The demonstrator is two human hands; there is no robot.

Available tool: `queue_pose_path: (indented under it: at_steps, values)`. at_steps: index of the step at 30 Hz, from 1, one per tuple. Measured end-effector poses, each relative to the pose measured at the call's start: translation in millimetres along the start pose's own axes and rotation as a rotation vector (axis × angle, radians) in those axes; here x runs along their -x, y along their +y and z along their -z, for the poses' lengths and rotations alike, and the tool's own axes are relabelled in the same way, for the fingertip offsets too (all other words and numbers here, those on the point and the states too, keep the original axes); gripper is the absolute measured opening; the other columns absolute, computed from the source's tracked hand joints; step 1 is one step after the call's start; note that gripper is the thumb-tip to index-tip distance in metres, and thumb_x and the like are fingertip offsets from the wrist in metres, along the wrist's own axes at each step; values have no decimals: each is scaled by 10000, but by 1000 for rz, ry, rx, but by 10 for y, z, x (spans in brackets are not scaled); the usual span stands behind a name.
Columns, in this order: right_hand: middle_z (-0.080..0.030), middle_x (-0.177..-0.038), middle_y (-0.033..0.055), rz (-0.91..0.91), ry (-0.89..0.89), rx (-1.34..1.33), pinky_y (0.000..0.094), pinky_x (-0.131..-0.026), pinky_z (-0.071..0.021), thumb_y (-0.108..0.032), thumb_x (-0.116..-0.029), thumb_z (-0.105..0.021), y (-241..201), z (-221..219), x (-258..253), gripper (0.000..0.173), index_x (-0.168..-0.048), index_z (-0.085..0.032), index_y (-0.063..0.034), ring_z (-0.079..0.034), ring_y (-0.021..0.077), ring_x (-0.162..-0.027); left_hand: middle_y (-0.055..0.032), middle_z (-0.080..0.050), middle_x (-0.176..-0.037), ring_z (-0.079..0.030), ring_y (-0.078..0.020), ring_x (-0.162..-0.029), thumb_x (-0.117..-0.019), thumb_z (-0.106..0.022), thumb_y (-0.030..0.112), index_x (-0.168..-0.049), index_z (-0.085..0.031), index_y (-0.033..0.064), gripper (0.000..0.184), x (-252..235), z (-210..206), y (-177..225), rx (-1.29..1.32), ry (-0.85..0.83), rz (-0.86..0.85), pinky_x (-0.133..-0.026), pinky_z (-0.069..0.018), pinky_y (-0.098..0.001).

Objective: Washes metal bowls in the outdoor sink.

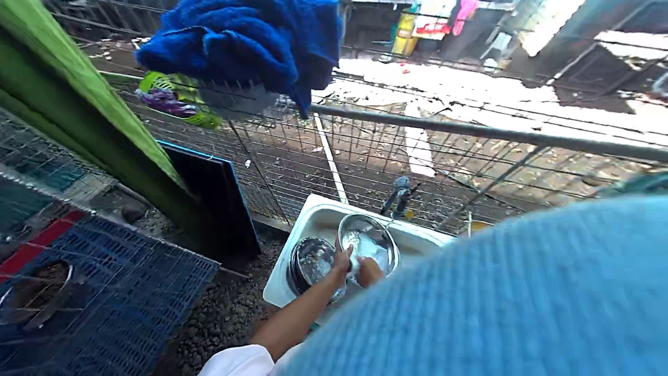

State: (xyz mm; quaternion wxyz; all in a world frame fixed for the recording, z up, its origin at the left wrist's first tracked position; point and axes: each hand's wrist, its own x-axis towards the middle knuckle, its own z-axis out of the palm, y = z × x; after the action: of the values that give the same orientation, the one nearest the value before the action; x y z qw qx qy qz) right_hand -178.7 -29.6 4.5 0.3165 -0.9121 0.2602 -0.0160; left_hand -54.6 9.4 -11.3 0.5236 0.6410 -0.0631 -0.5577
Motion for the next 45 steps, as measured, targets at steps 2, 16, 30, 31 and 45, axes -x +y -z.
queue_pose_path:
  at_steps: [2,16,30,31,45]
  values:
    - [-675,-1240,282,-224,-104,-130,591,-1075,-466,-166,-940,-700,-64,-117,-133,413,-1282,-649,59,-638,425,-1202,-294,-477,-1472,-522,-393,-1297,-1124,-351,374,-1613,-229,64,592,30,-17,17,-48,23,-17,-1072,-423,-556]
    - [-437,-1567,264,32,-35,-366,510,-1268,-235,-199,-1081,-464,387,-342,-195,459,-1447,-521,74,-351,372,-1512,-179,-657,-1158,-648,-245,-988,-1125,-304,408,-1424,-476,31,511,-195,142,56,-79,-96,57,-861,-542,-443]
    - [-616,-1379,263,14,63,-269,515,-1205,-348,-55,-973,-614,225,-395,-317,381,-1330,-624,80,-538,393,-1358,-240,-425,-1563,-429,-306,-1442,-1108,-404,142,-1550,-356,-31,477,8,176,446,-406,-64,-403,-1203,-316,-463]
    - [-629,-1353,264,-23,23,-242,522,-1181,-382,-69,-999,-588,228,-405,-248,337,-1302,-644,69,-556,397,-1336,-237,-477,-1526,-460,-300,-1423,-1088,-429,85,-1495,-442,-54,430,17,241,486,-480,-38,-531,-1196,-340,-448]
    - [-676,-1215,270,-236,-427,143,640,-1035,-434,-15,-984,-563,713,-662,210,216,-1129,-694,77,-594,451,-1224,-286,-662,-1245,-645,-479,-1154,-970,-586,53,-1525,-430,62,576,61,1052,819,-1511,225,-125,-959,-503,-651]
